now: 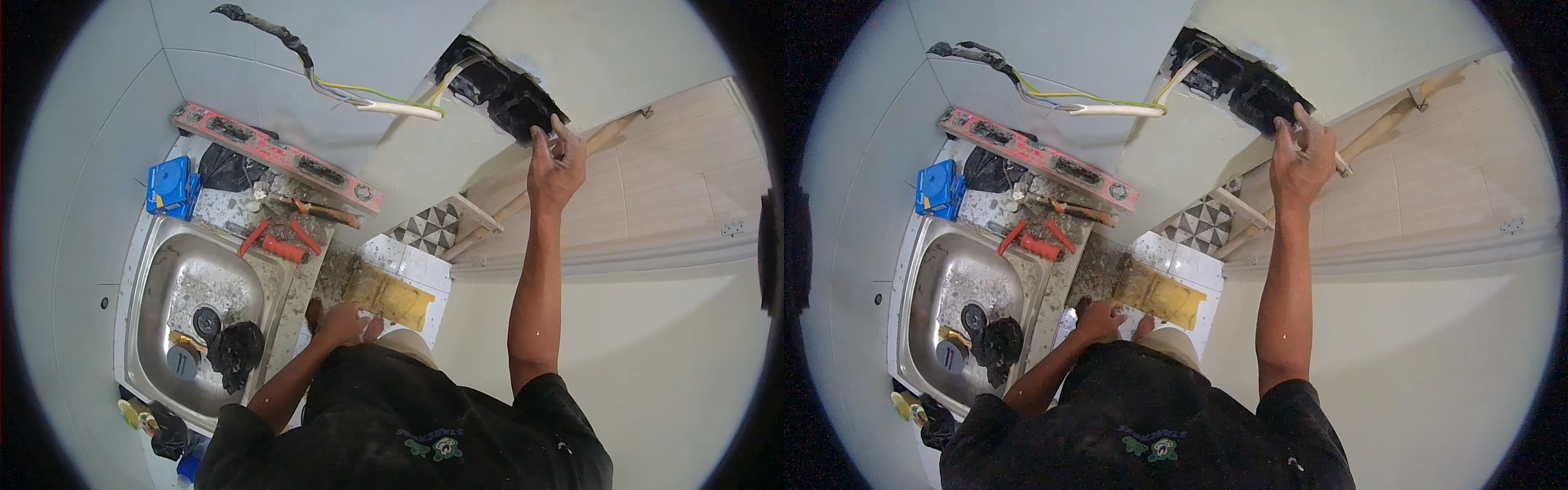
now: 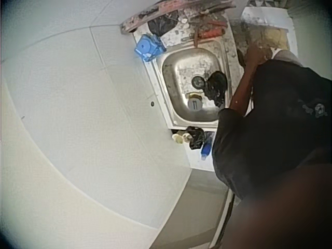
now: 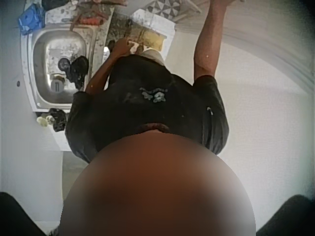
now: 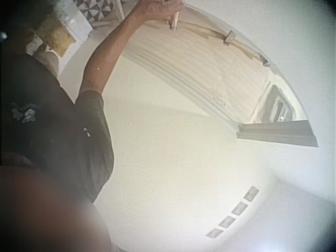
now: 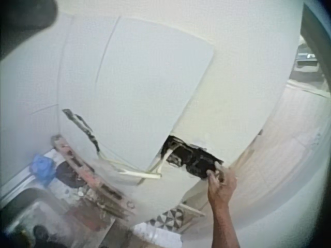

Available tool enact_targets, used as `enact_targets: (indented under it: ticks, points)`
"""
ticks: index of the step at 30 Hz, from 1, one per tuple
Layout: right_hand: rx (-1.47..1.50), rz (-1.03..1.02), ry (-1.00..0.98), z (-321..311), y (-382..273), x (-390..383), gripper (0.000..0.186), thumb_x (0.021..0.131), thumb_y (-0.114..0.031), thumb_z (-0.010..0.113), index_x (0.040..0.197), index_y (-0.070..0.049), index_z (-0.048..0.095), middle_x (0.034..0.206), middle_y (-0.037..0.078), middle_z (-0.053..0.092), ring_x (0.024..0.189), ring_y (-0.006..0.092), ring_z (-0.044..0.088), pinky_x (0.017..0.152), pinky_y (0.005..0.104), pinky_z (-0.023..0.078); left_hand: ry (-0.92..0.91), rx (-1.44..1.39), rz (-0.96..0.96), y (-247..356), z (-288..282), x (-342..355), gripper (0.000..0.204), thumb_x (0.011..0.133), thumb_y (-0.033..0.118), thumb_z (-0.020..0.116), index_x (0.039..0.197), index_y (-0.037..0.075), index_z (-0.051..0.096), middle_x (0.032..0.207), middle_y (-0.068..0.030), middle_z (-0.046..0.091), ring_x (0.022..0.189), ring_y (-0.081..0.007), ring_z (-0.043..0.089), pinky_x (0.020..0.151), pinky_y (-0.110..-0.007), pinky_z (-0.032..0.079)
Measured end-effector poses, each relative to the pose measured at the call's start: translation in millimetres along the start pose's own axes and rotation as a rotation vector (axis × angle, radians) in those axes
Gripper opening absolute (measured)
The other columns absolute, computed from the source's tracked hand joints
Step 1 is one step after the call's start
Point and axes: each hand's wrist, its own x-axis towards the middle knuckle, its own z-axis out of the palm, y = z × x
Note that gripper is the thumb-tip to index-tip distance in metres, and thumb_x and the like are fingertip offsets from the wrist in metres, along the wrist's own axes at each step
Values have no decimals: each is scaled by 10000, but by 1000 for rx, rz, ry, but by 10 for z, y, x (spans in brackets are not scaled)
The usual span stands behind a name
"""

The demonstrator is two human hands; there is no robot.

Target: Apply mortar and patch up an opening around an electrical switch box wall cutout near a sink area using plaster/cement mixture.

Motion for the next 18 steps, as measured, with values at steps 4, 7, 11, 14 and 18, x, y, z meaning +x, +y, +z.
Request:
enact_targets:
  ticks: [4,7,11,14,18]
  points:
    - [-129,-115,80,169,-38,-22,212,793,-131,767,978,-63,688,854,73,621,712,219,578,647,335,470,87,2,-24,-201,173,-30,443,789,336,693,1078,4,649,900,-199,667,857,-359,645,762,-454,499]
    - [-193,-138,123,115,96,41,158,843,-204,724,892,-56,691,842,109,677,746,289,632,685,383,499,145,-74,4,-70,222,-154,423,774,315,684,1082,28,649,931,-209,664,900,-381,638,787,-474,493]
    - [-53,-191,314,107,508,97,193,811,-210,760,813,-26,703,748,113,673,693,254,640,634,354,511,316,-123,-58,65,487,-307,407,767,311,687,1058,28,649,937,-199,667,901,-374,639,786,-473,497]
    - [189,-246,401,151,842,86,244,785,-208,798,815,10,693,801,102,699,707,184,640,645,326,518,462,-307,-215,197,738,-448,418,752,329,707,1027,20,649,940,-201,668,906,-374,638,779,-465,502]
    - [323,46,216,-230,180,-555,167,798,-121,758,810,26,681,795,90,688,695,151,599,623,302,486,615,-534,-235,470,1032,-763,501,770,393,732,1086,16,640,997,-182,676,936,-305,653,796,-404,512]
